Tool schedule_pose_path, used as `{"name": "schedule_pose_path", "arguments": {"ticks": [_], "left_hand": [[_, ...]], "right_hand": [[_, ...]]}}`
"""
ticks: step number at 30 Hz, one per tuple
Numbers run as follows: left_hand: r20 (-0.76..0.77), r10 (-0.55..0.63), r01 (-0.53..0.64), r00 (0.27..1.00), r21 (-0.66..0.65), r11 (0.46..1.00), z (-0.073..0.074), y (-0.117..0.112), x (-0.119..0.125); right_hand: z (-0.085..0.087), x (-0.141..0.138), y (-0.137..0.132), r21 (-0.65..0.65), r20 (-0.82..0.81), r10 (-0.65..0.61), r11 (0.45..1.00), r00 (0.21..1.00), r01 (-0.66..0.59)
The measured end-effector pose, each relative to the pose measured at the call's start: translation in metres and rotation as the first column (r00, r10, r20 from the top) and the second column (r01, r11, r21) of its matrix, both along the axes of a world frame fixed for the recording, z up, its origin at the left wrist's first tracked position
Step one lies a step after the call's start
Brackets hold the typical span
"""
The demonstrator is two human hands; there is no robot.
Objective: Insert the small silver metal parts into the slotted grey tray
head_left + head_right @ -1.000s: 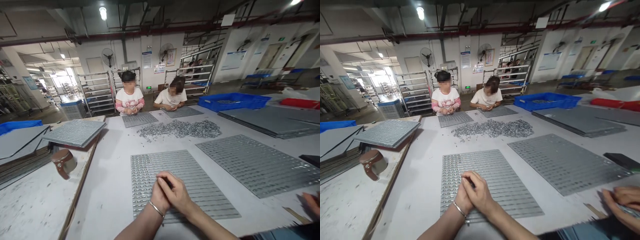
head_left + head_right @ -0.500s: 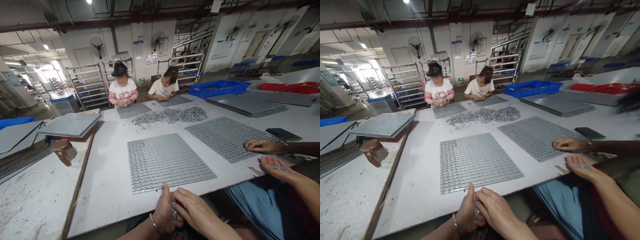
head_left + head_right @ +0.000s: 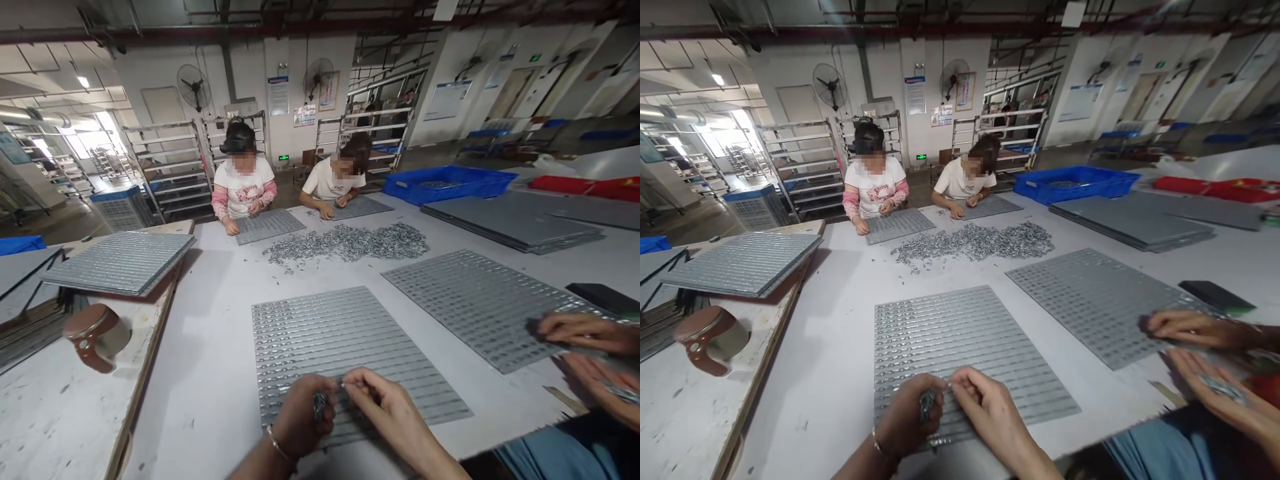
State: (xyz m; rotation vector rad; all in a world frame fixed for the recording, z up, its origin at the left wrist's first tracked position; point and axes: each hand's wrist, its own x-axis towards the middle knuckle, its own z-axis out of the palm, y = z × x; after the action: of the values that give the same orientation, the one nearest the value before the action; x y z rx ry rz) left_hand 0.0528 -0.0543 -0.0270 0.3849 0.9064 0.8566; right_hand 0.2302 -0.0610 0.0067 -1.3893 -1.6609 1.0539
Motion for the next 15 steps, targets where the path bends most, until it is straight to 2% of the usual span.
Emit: {"name": "schedule_pose_path", "arguments": {"ticks": [4, 7, 9, 11, 15], "left_hand": [[-0.103, 0.185, -0.169, 0.977, 0.152, 0.974, 0.019, 0.056, -0.048], [-0.095, 0.346, -0.311, 0.933, 0.267, 0.912, 0.025, 0.1, -0.08], [-0.111, 0.437, -0.378, 0.893, 0.343, 0.86, 0.022, 0.126, -0.093], [-0.125, 0.474, -0.397, 0.872, 0.388, 0.832, 0.016, 0.147, -0.098], [-0.111, 0.439, -0.372, 0.892, 0.374, 0.85, -0.004, 0.17, -0.097]], "right_hand": [[-0.016, -0.017, 0.059, -0.086, -0.177, -0.062, 0.995, 0.982, 0.048], [-0.034, -0.03, 0.101, -0.086, -0.205, -0.062, 0.995, 0.977, 0.045], [-0.045, -0.04, 0.124, -0.052, -0.133, -0.031, 0.998, 0.991, 0.024], [-0.053, -0.05, 0.141, 0.013, -0.006, -0.007, 1.0, 1.0, 0.007], [-0.063, -0.07, 0.161, 0.103, 0.257, 0.005, 0.994, 0.966, -0.033]]}}
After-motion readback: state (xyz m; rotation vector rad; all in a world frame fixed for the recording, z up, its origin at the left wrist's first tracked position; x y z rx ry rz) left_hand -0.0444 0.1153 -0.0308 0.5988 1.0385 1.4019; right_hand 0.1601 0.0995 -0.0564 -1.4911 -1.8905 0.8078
